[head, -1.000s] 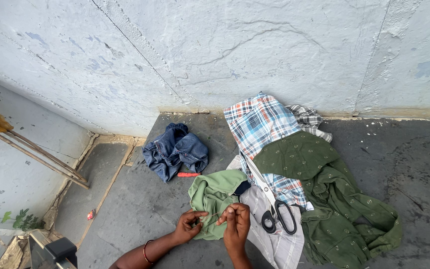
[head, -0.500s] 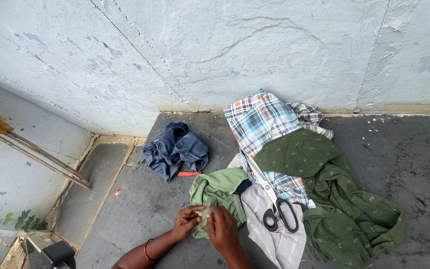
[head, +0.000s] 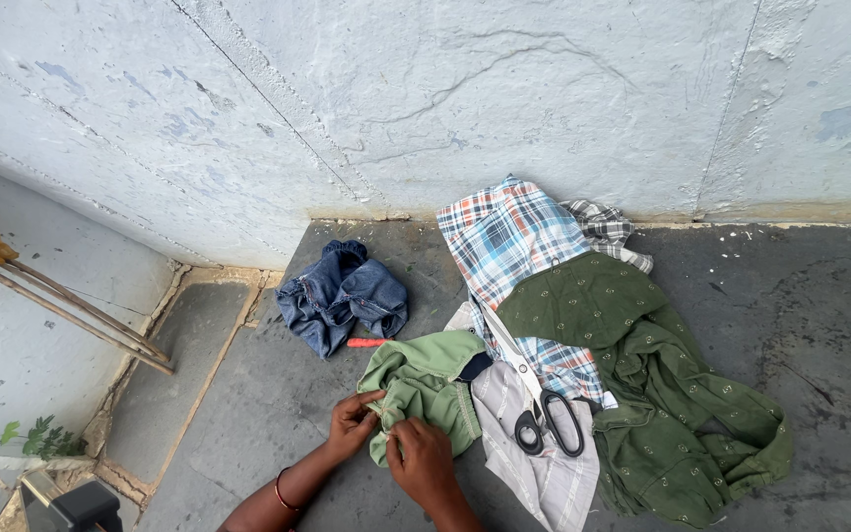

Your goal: The person sits on an outdoor stair landing with clothes spread on the step, cuts loose thread from a green garment using scissors, and hand-sews the garment with a needle and thread, pulling stitches through the fabric.

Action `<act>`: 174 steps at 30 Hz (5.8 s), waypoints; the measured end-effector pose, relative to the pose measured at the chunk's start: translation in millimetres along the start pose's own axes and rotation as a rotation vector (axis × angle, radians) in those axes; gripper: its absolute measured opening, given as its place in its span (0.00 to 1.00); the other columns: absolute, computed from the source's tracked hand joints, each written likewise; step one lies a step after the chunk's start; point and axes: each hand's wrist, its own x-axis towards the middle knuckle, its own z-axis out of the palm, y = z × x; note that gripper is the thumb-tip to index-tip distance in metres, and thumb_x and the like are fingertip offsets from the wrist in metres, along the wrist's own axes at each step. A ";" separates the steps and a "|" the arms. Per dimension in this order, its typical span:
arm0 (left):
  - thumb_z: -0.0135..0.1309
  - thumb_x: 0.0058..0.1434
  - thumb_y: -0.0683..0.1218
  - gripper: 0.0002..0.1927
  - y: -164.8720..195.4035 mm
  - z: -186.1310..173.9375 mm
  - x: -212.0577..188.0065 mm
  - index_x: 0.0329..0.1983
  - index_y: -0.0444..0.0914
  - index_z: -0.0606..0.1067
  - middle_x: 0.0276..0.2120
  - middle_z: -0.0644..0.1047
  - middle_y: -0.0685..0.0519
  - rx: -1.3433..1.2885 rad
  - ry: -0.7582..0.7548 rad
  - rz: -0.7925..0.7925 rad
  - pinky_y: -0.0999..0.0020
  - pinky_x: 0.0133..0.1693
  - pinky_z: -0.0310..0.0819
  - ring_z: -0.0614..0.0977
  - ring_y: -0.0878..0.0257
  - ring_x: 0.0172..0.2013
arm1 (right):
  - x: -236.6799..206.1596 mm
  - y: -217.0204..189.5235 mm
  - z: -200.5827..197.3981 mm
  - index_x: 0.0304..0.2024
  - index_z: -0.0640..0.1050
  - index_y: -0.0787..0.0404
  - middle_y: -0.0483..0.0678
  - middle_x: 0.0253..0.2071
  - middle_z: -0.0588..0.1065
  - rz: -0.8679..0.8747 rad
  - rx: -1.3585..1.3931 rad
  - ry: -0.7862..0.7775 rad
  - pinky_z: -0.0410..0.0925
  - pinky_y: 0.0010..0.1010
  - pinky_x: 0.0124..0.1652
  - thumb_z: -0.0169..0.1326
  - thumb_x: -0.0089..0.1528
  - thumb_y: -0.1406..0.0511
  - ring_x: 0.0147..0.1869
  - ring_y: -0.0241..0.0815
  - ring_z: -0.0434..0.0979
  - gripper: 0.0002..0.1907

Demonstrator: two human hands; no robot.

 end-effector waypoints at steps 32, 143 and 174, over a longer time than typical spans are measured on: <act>0.53 0.52 0.35 0.14 12.1 -5.3 1.1 0.43 0.35 0.78 0.42 0.76 0.48 0.545 -0.171 0.505 0.55 0.52 0.73 0.79 0.54 0.45 | 0.3 4.4 -4.2 0.36 0.74 0.60 0.51 0.32 0.72 -0.046 -0.141 -0.089 0.67 0.46 0.37 0.59 0.63 0.64 0.36 0.53 0.76 0.07; 0.51 0.67 0.36 0.11 -1.5 0.7 -9.2 0.49 0.27 0.80 0.45 0.79 0.50 -0.420 -0.013 -0.230 0.68 0.45 0.72 0.78 0.64 0.42 | 1.7 -0.8 6.0 0.33 0.73 0.58 0.45 0.30 0.68 -0.420 -0.473 -0.023 0.64 0.40 0.38 0.53 0.59 0.67 0.34 0.44 0.71 0.02; 0.57 0.60 0.27 0.19 -20.7 3.9 -16.2 0.54 0.29 0.78 0.43 0.77 0.51 -0.309 0.024 -0.054 0.72 0.45 0.75 0.80 0.67 0.43 | -0.4 -3.8 7.1 0.35 0.76 0.61 0.50 0.33 0.69 -0.019 -0.152 0.144 0.68 0.44 0.34 0.59 0.60 0.67 0.38 0.50 0.74 0.05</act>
